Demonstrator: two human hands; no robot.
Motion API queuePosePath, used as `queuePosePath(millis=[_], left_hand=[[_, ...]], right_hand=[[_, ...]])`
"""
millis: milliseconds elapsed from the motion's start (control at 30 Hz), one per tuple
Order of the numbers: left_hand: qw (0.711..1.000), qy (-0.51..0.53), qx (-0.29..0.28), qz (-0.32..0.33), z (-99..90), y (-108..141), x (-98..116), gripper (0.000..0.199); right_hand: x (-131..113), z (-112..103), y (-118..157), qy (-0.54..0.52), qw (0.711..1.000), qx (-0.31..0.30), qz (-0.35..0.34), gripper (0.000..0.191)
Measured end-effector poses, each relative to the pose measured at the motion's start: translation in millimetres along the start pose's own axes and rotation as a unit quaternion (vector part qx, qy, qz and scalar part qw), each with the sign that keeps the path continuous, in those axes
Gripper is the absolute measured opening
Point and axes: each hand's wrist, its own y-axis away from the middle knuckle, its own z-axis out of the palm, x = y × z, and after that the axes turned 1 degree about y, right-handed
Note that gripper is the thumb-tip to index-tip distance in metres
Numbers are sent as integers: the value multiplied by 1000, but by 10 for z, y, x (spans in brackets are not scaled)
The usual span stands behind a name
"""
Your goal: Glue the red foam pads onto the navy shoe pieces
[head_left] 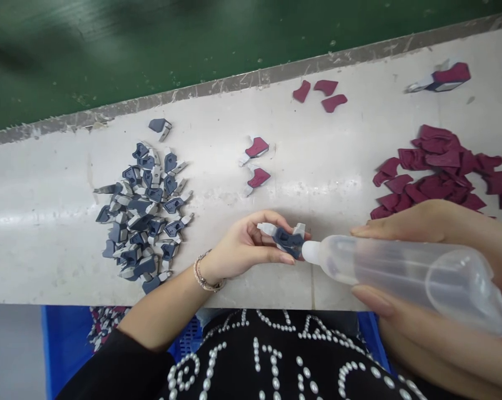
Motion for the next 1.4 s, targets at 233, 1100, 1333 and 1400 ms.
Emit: queuePosePath(millis=[233,1100,1333,1400], left_hand=[[1000,-17,-1,7,-62,26,26,35],[992,102,-60,-35,-32,-11,32,29],[993,78,-63,-54,-18,-11,25,27],[994,69,-71,-52,-15,-13,21,29]], right_hand=[[-32,46,162,-63,998,-30,-10,6],[62,-152,56,-30,995,-93,2,9],[69,-128,46,-50,993,-103,-4,12],[93,-125,33,-45,993,-108,-16,16]])
